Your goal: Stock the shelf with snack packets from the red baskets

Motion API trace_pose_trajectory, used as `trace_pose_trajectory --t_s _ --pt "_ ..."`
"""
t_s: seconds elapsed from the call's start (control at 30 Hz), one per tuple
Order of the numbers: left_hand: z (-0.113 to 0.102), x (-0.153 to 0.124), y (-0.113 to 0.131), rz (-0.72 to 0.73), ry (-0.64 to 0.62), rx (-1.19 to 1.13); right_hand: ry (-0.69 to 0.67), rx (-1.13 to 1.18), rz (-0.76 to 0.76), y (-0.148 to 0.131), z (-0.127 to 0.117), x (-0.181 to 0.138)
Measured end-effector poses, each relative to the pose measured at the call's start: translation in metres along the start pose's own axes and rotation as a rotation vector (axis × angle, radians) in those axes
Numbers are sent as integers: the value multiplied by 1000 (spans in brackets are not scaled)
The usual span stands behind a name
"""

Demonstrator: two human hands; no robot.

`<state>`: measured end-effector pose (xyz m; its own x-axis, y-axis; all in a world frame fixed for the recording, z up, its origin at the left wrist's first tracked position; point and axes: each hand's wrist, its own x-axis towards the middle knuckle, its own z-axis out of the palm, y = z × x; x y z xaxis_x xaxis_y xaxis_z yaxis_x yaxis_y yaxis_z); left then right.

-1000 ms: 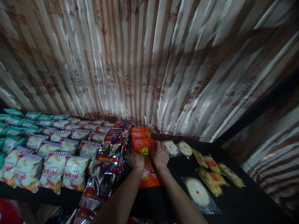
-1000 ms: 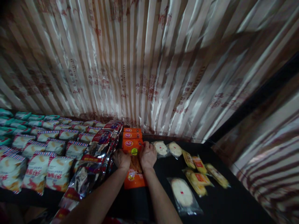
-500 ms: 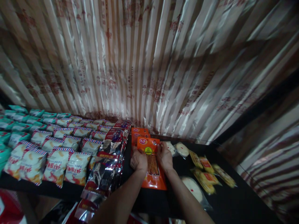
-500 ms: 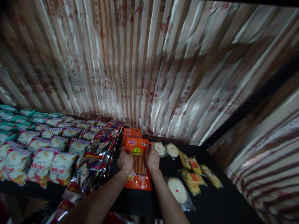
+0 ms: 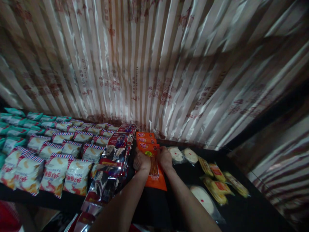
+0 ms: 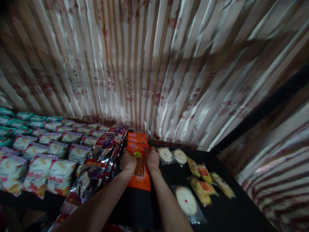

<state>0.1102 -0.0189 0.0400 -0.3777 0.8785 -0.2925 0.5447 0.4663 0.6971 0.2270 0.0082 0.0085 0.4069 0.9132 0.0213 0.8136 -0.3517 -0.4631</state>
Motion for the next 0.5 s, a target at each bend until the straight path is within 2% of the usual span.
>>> trace_pose_trajectory --t_s 0.27,0.5 --pt "13 7 -3 114 83 74 0 -32 -1 -2 5 12" --pt "20 4 -7 161 94 140 -17 -69 11 0 8 11"
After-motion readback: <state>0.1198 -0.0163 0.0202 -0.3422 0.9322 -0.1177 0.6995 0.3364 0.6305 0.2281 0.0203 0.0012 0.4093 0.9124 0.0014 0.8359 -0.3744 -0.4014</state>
